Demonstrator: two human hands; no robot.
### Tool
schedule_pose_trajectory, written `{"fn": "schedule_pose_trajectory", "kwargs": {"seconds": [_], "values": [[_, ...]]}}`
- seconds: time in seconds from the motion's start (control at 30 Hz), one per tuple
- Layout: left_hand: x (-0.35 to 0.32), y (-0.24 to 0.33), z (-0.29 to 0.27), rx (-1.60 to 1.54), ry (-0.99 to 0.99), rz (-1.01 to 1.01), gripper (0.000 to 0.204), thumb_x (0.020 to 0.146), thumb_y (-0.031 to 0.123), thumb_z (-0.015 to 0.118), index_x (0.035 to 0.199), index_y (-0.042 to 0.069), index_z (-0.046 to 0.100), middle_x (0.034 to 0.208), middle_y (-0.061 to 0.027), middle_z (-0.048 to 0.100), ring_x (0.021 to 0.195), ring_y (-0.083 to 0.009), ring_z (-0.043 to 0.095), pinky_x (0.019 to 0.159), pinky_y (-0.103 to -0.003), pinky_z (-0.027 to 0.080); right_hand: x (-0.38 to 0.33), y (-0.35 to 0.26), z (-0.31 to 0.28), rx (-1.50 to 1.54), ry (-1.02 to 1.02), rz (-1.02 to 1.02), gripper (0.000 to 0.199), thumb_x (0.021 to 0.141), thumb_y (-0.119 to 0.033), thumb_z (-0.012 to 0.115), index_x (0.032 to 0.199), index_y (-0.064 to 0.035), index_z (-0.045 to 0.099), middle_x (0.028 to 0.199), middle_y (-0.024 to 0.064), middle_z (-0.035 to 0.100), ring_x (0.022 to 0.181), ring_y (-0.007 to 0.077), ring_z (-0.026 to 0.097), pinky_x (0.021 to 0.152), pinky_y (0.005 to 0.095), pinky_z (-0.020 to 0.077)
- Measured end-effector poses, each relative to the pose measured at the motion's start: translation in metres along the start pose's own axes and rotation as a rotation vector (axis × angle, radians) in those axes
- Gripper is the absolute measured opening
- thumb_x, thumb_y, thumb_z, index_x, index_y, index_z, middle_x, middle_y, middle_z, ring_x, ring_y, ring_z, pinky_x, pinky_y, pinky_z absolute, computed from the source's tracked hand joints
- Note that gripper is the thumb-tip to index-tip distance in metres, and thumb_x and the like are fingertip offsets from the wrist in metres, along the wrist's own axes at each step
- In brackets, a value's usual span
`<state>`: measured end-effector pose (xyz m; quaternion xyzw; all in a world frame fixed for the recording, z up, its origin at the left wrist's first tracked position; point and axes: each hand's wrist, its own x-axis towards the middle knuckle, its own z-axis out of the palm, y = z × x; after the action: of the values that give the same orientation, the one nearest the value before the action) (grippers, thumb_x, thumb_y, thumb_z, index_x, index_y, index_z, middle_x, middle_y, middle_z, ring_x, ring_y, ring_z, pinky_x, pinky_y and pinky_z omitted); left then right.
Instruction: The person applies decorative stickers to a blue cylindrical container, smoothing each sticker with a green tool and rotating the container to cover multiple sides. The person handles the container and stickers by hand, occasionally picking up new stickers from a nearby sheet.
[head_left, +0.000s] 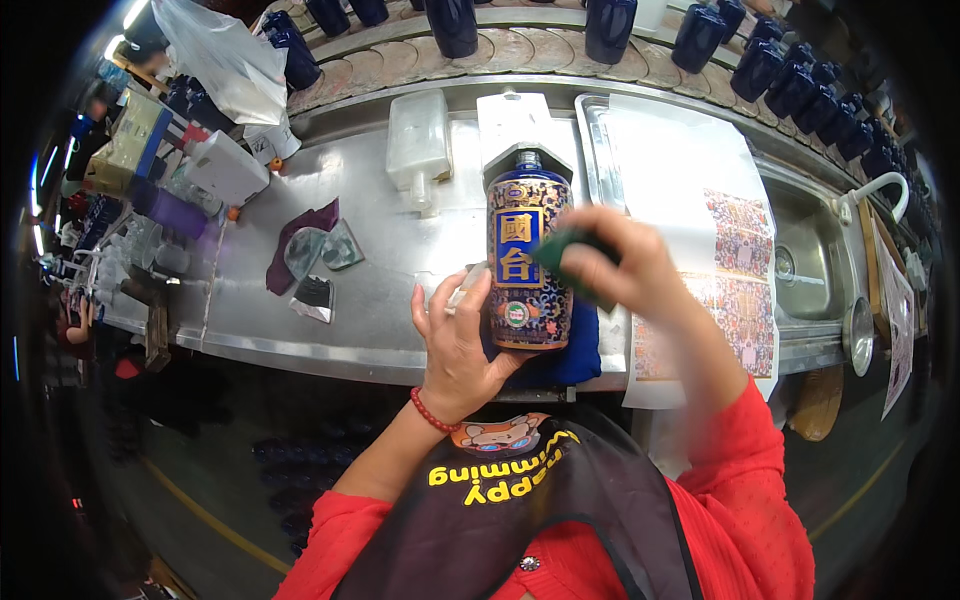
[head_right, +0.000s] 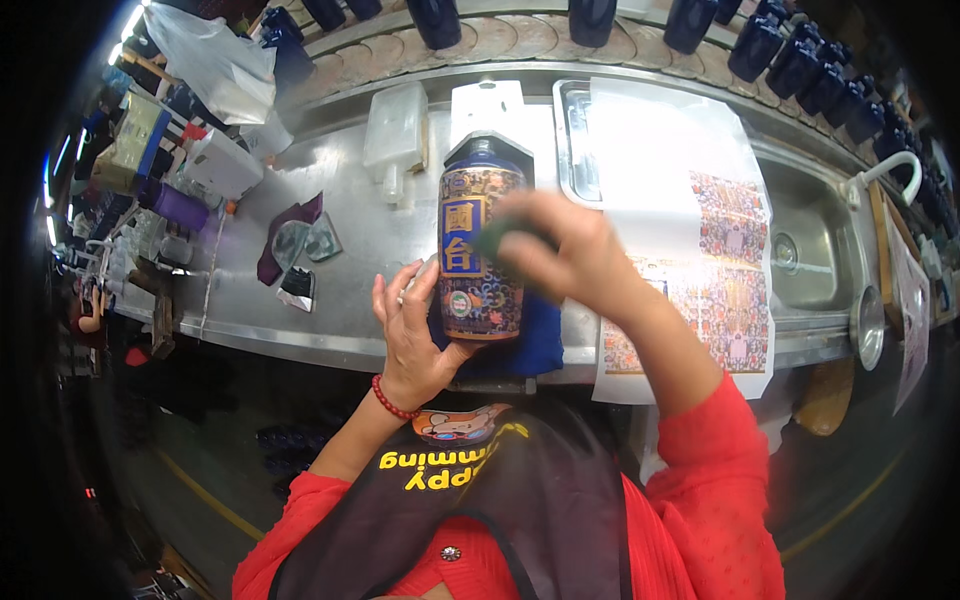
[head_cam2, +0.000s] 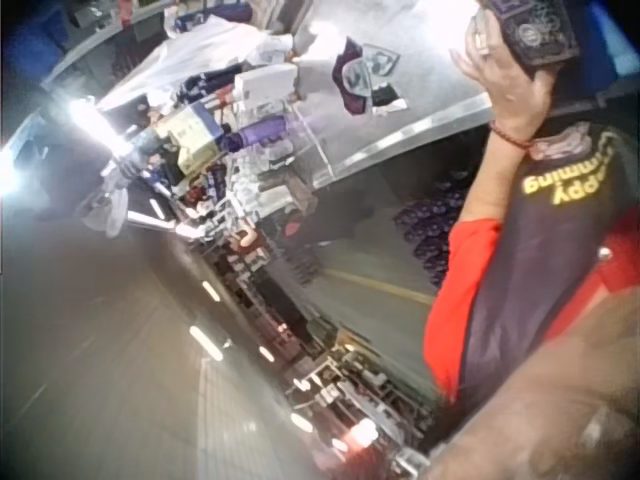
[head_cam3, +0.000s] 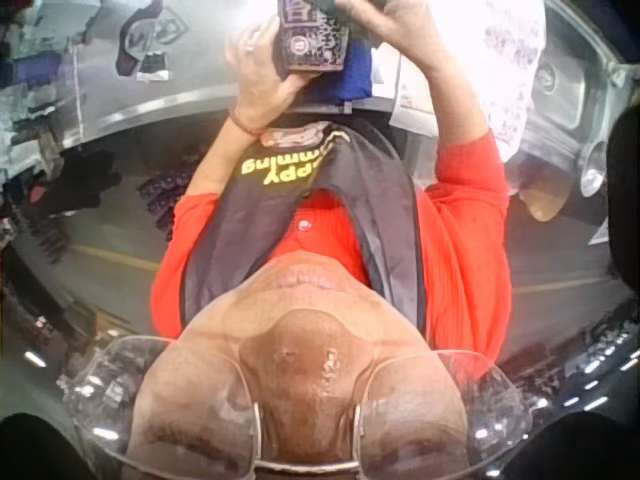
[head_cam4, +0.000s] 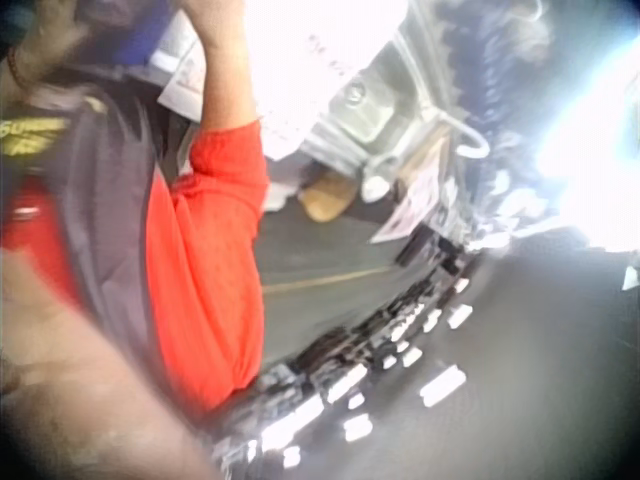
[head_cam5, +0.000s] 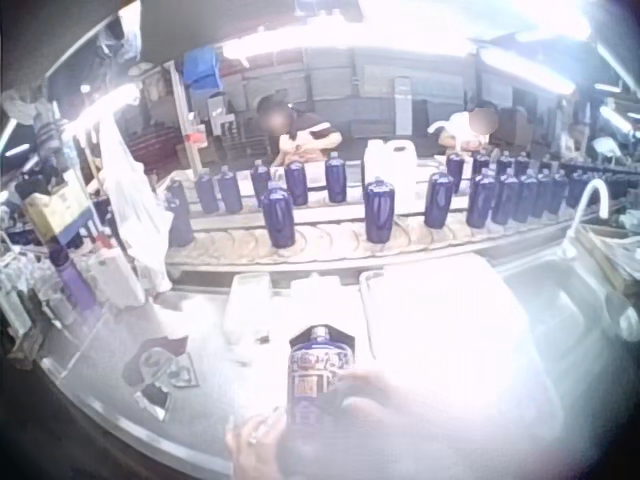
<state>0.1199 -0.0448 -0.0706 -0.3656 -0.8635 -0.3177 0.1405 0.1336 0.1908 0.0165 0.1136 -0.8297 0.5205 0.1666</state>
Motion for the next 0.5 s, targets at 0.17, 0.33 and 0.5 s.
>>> {"fn": "schedule_pose_trajectory", "kwargs": {"seconds": [0.17, 0.33, 0.5], "values": [[0.003, 0.005, -0.006, -0.039, -0.028, -0.016, 0.098, 0.077, 0.053, 0.080, 0.150, 0.003, 0.038, 0.145, -0.0141, 0.047, 0.137, -0.0369, 0.036, 0.115, -0.067, 0.009, -0.003, 0.027, -0.001, -0.235, 0.082, -0.215, 0.025, 0.083, -0.009, 0.076, 0.106, -0.0054, 0.067, 0.088, 0.0118, 0.066, 0.080, 0.0298, 0.065, 0.074, 0.0392, 0.0484], [0.008, 0.021, -0.011, 0.095, -0.020, 0.054, 0.099, 0.072, 0.049, 0.085, 0.152, 0.011, 0.040, 0.143, -0.0136, 0.049, 0.139, -0.0365, 0.032, 0.115, -0.066, 0.009, 0.004, 0.018, 0.001, -0.261, 0.394, 0.124, 0.022, 0.089, -0.012, 0.071, 0.106, 0.0008, 0.065, 0.093, 0.0157, 0.072, 0.080, 0.0258, 0.072, 0.071, 0.0336, 0.0565], [0.008, 0.011, -0.008, 0.107, 0.038, 0.085, 0.088, 0.075, 0.050, 0.083, 0.146, 0.012, 0.049, 0.143, -0.0046, 0.055, 0.137, -0.0334, 0.041, 0.115, -0.066, 0.009, -0.007, 0.023, 0.006, -0.009, 0.056, 0.202, 0.026, 0.094, -0.018, 0.072, 0.112, -0.0012, 0.064, 0.091, 0.0078, 0.068, 0.086, 0.0123, 0.063, 0.079, 0.0290, 0.0523]]}}
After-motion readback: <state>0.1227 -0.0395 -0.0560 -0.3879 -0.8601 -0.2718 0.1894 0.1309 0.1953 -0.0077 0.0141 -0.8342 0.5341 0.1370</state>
